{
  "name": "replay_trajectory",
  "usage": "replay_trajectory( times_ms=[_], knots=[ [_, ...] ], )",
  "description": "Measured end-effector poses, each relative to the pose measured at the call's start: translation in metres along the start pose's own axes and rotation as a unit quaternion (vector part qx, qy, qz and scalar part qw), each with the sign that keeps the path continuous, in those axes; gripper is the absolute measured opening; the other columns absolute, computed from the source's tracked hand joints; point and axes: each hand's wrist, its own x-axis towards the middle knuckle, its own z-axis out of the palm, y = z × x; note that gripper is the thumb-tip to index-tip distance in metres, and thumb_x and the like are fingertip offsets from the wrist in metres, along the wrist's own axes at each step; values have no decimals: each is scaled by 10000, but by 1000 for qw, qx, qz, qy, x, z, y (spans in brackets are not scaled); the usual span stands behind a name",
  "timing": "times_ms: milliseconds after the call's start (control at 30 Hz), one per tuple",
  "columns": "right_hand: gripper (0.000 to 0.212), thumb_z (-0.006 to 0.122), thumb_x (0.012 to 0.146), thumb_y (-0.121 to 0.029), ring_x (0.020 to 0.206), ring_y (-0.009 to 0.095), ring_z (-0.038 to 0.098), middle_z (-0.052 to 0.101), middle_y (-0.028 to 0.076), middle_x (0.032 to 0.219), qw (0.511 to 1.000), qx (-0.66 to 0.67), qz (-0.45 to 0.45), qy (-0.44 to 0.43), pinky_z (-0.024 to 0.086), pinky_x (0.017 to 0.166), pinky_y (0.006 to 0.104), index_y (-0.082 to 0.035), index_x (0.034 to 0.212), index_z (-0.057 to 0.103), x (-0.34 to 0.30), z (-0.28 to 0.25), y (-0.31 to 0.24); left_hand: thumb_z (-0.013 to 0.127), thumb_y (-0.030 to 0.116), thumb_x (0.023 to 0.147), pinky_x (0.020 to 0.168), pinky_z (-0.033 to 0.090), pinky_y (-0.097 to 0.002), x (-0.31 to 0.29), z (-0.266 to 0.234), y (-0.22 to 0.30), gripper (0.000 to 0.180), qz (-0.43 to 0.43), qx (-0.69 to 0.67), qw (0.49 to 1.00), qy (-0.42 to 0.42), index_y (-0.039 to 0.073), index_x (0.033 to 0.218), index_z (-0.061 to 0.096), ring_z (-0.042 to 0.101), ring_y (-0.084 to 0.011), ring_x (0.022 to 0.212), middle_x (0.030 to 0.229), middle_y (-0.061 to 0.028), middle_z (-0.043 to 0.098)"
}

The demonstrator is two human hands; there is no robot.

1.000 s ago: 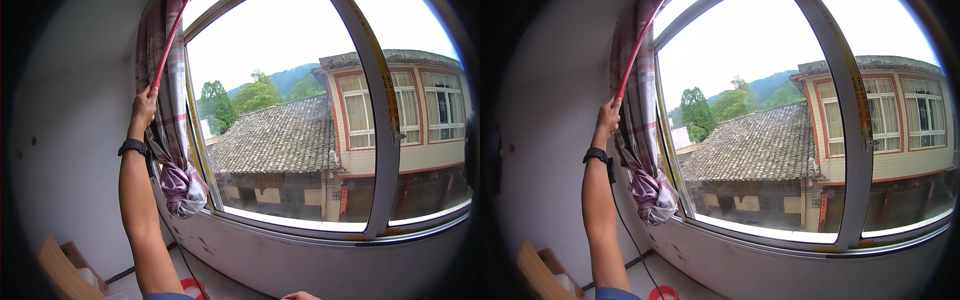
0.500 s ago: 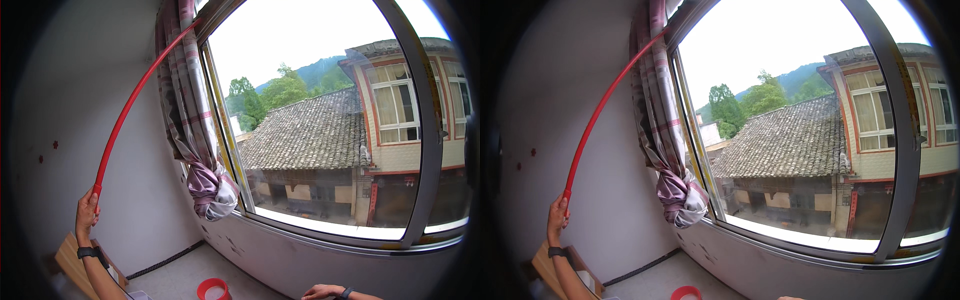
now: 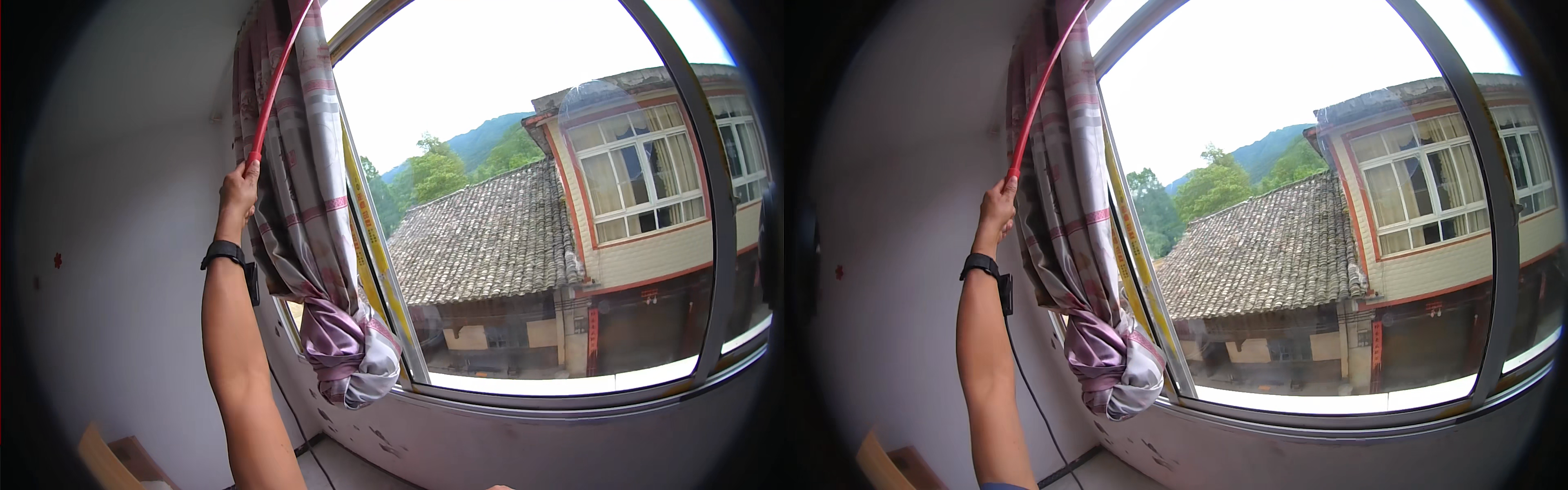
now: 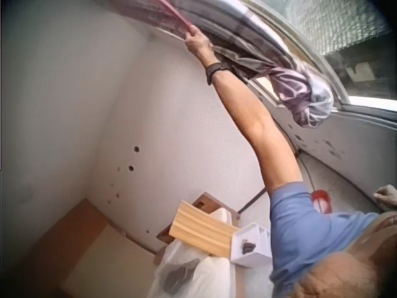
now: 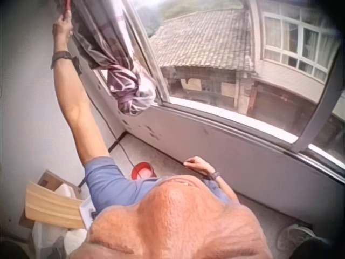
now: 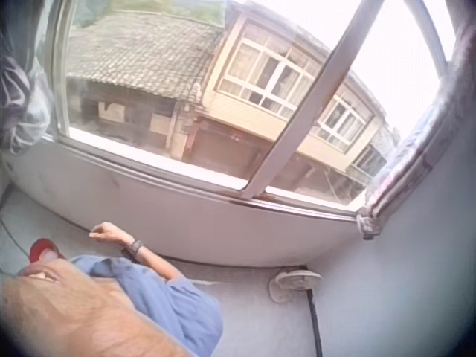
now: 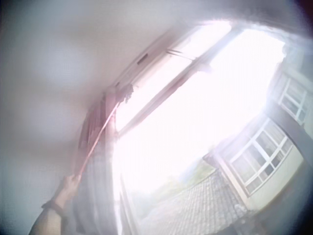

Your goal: The person wipes the upper frame and glass of a window using a cloth attached to the end of a long pole, then rinses the cloth in a bucket of water before continuing to wipe the window.

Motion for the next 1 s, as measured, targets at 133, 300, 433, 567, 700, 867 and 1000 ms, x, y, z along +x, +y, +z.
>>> replay_trajectory(
  times_ms=[133, 300, 433, 567, 700, 867, 1000],
  knots=[
    [401, 618, 876, -330, 869, 138, 592, 675, 62, 944, 998, 40, 28, -40, 486, 763, 318, 16, 1076, 650, 19, 11, 2, 489, 427, 956, 366, 351, -292, -28, 22, -27, 393, 31, -80, 996, -28, 130, 1197, 579, 432, -116, 396, 526, -11, 447],
    [463, 628, 855, -373, 931, 177, 615, 682, 98, 1010, 998, 35, 32, -33, 492, 802, 331, 16, 1106, 641, 25, 7, 23, 476, 372, 974, 408, 371, -229, -126, -33, -81, 464, 81, -32, 993, -79, 69, 1325, 469, 395, -60, 452, 596, 25, 420],
    [489, 600, 871, -450, 857, 178, 629, 695, 109, 932, 993, -71, 83, -51, 498, 761, 352, 6, 1031, 677, 21, -34, 15, 466, 404, 968, 428, 415, -231, -200, -112, -97, 532, 72, 44, 995, -44, 6, 1321, 471, 463, -78, 466, 641, -16, 513],
    [488, 576, 876, -482, 722, 164, 633, 692, 73, 790, 992, -102, 79, -5, 503, 689, 335, -9, 906, 693, 27, -67, 45, 459, 431, 960, 321, 339, -180, -185, -143, -36, 544, 50, 38, 997, -45, 12, 1306, 485, 396, -45, 397, 582, 4, 457],
    [464, 569, 880, -477, 659, 156, 593, 667, 66, 732, 994, -96, 14, 51, 479, 642, 331, -31, 900, 693, 23, -56, 2, 477, 401, 965, 312, 316, -212, -113, -69, 32, 483, 72, -1, 996, -44, 68, 1314, 495, 372, -37, 395, 558, 22, 399],
    [458, 585, 885, -431, 750, 143, 573, 675, 62, 840, 998, -23, -51, 3, 472, 687, 346, 6, 986, 677, -5, -27, -2, 469, 362, 974, 296, 286, -236, -54, 22, 127, 384, 120, -94, 987, -53, 135, 1279, 518, 326, -45, 332, 497, 46, 346],
    [460, 601, 882, -409, 797, 141, 589, 685, 72, 880, 999, -15, -33, -16, 487, 722, 340, 26, 1016, 668, -60, -41, -1, 504, 294, 949, 505, 485, -391, -87, 89, 133, 413, 273, 24, 958, 85, 4, 1243, 514, 576, -308, 584, 695, -175, 572]
  ],
)
